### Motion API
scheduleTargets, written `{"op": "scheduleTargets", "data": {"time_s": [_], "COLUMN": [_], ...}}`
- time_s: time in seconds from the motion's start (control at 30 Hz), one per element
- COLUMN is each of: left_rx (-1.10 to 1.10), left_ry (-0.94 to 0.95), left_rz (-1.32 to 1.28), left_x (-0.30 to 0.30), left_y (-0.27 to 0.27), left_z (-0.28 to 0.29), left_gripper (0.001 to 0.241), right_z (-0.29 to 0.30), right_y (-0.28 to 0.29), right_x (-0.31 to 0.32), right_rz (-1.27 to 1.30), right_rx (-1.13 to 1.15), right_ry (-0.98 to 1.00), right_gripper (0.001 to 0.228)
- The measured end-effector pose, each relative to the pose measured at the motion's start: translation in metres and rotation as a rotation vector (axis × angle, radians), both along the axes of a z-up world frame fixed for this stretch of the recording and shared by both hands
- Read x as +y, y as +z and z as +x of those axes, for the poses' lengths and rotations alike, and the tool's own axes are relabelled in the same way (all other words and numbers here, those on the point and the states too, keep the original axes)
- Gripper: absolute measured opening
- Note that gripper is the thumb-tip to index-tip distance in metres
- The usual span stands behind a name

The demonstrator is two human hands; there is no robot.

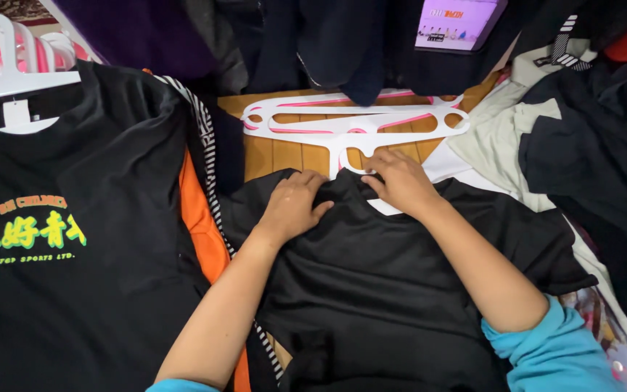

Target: The person folds a black t-shirt on a wooden surface and places it on a white hanger. They then fold a second black t-shirt and place it on a pink hanger. Finally, they fold a pair of black shorts and place them on a white hanger.

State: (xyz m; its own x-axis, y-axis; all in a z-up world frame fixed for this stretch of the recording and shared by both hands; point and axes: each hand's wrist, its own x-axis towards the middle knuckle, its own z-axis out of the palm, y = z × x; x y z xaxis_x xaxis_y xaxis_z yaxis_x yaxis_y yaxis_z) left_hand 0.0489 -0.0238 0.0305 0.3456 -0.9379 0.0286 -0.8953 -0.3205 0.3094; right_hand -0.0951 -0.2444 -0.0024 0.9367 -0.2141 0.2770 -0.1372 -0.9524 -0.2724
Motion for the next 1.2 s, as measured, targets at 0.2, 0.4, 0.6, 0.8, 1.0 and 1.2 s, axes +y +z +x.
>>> {"op": "scheduleTargets", "data": {"time_s": [0.2,0.4,0.6,0.8,1.0,1.2], "left_rx": [0.090,0.152,0.097,0.192,0.243,0.235], "left_ry": [-0.066,-0.145,-0.159,-0.119,-0.078,-0.099], "left_rz": [-0.025,-0.085,-0.118,-0.145,-0.138,-0.092], "left_x": [0.003,0.001,-0.005,-0.008,-0.001,-0.002], "left_y": [-0.006,0.006,-0.006,-0.009,0.015,0.009], "left_z": [0.003,-0.015,-0.010,-0.007,-0.013,-0.013], "left_gripper": [0.053,0.054,0.049,0.040,0.035,0.048], "right_z": [0.005,-0.003,-0.001,-0.002,-0.001,-0.013], "right_y": [-0.019,0.000,0.004,0.000,0.006,0.062], "right_x": [-0.005,-0.003,0.005,0.011,0.015,0.032], "right_rz": [0.024,0.235,0.106,0.105,0.099,0.285], "right_rx": [-0.071,-0.040,0.013,0.100,0.110,0.306], "right_ry": [-0.063,-0.045,0.011,0.048,0.018,0.041], "right_gripper": [0.012,0.031,0.034,0.025,0.016,0.035]}}
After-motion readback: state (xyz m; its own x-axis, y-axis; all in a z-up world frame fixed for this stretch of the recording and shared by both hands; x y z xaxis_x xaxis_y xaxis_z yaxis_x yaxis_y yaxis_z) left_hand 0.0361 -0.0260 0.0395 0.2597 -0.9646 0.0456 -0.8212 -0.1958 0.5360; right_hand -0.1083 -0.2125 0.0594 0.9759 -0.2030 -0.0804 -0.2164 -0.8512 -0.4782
